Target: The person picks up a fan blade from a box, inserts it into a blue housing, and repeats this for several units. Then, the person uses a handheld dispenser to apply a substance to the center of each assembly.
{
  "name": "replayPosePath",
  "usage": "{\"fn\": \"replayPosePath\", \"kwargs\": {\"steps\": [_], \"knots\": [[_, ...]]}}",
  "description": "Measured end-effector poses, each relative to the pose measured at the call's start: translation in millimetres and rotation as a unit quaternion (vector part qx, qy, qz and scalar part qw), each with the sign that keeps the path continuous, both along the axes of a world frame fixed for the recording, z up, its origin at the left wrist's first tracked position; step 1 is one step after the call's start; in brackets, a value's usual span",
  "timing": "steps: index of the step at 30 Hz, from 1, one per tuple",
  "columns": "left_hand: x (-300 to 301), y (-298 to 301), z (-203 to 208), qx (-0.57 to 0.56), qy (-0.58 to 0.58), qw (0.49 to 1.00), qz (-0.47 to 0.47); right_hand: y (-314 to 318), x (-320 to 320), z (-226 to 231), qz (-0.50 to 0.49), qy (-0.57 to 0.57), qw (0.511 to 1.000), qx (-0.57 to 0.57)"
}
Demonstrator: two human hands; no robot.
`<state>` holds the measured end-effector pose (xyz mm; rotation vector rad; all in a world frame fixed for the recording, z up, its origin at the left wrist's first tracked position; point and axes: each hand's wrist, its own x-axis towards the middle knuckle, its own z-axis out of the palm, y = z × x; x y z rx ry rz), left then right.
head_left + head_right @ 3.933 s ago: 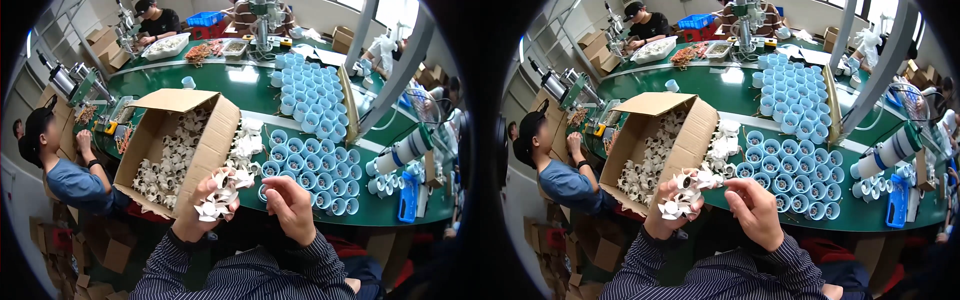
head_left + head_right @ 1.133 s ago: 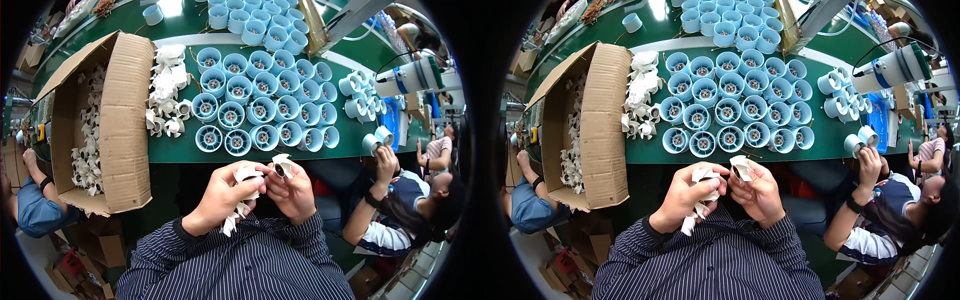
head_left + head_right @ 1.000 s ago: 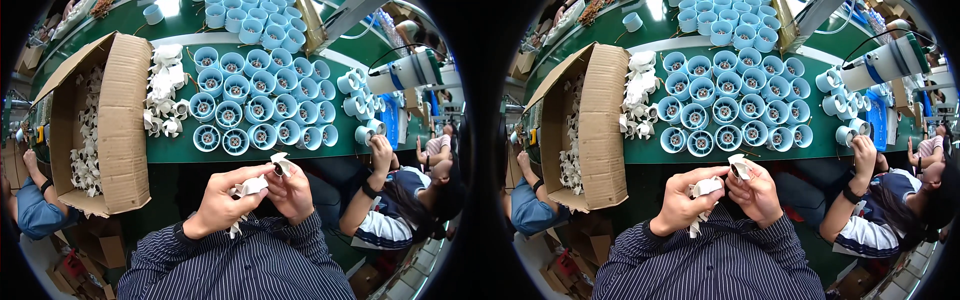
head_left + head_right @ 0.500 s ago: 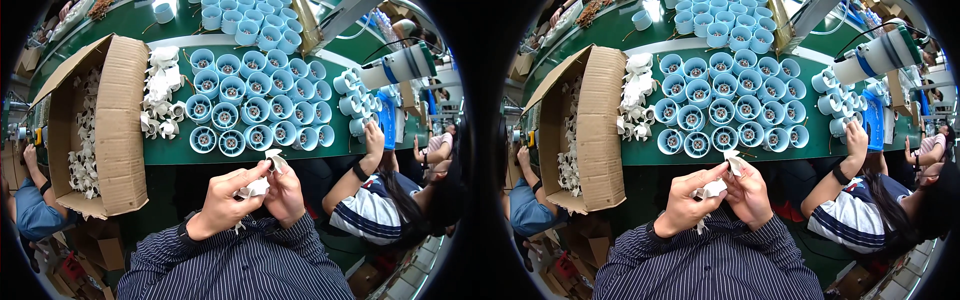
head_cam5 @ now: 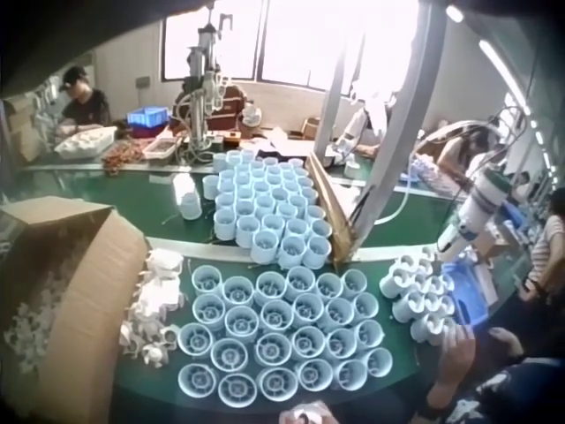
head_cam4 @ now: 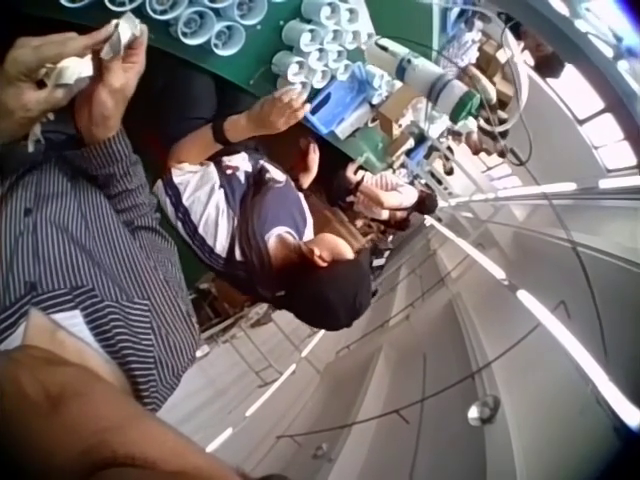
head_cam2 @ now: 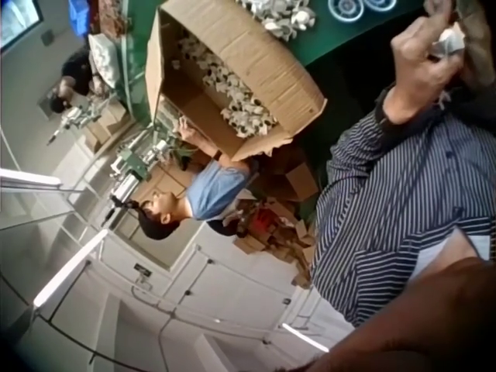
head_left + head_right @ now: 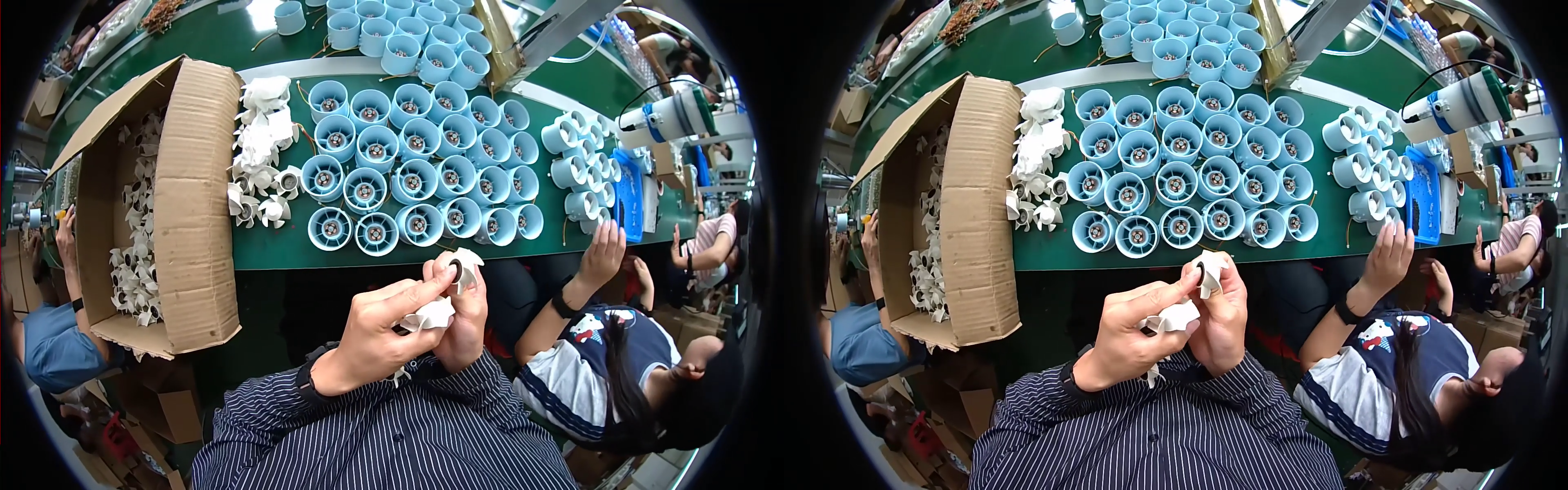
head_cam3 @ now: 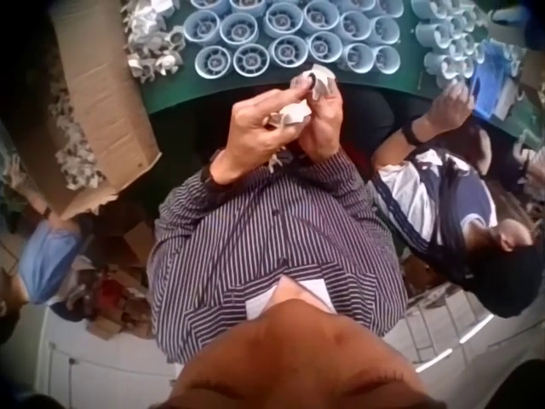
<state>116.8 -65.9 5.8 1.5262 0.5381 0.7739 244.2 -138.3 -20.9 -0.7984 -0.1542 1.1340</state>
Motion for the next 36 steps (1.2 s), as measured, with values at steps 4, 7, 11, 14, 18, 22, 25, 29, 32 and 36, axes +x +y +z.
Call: {"fn": "replayPosePath", "kwargs": {"steps": [4,7,11,14,18,22,25,29,32,36], "knots": [[-1.6,2.5,0.8,-0.03,-0.008,0.999,-0.017,0.4,2.2,-0.9,0.025,0.058,0.997,0.034],[-0.1,1.9,1.1,-0.05,-0.038,0.998,-0.017,-1.3,3.7,0.0,0.018,0.049,0.997,0.063],[-7.4,4.5,10.4,-0.237,-0.021,0.969,-0.07,-3.8,13.5,5.9,0.015,0.025,0.997,0.07],[-17.7,7.7,10.0,-0.406,0.042,0.909,-0.082,-9.3,38.6,15.8,-0.019,-0.106,0.992,0.059],[-23.2,6.4,-3.4,-0.422,0.083,0.897,-0.103,-19.9,106.2,21.1,-0.146,-0.287,0.939,-0.118],[-16.3,4.9,-9.0,-0.411,0.112,0.895,-0.132,-26.4,155.6,11.1,-0.142,-0.49,0.827,-0.235],[-12.0,5.1,-12.0,-0.397,0.122,0.897,-0.149,-21.3,163.9,10.5,-0.087,-0.594,0.753,-0.27],[-7.1,4.2,-18.8,-0.387,0.125,0.899,-0.166,-13.4,162.8,13.7,-0.085,-0.632,0.715,-0.286],[-6.0,4.5,-18.8,-0.394,0.127,0.894,-0.173,-9.5,163.5,17.1,-0.058,-0.647,0.697,-0.305],[-3.0,6.8,-19.9,-0.409,0.127,0.885,-0.184,-3.4,153.8,34.4,-0.068,-0.628,0.7,-0.333]]}}
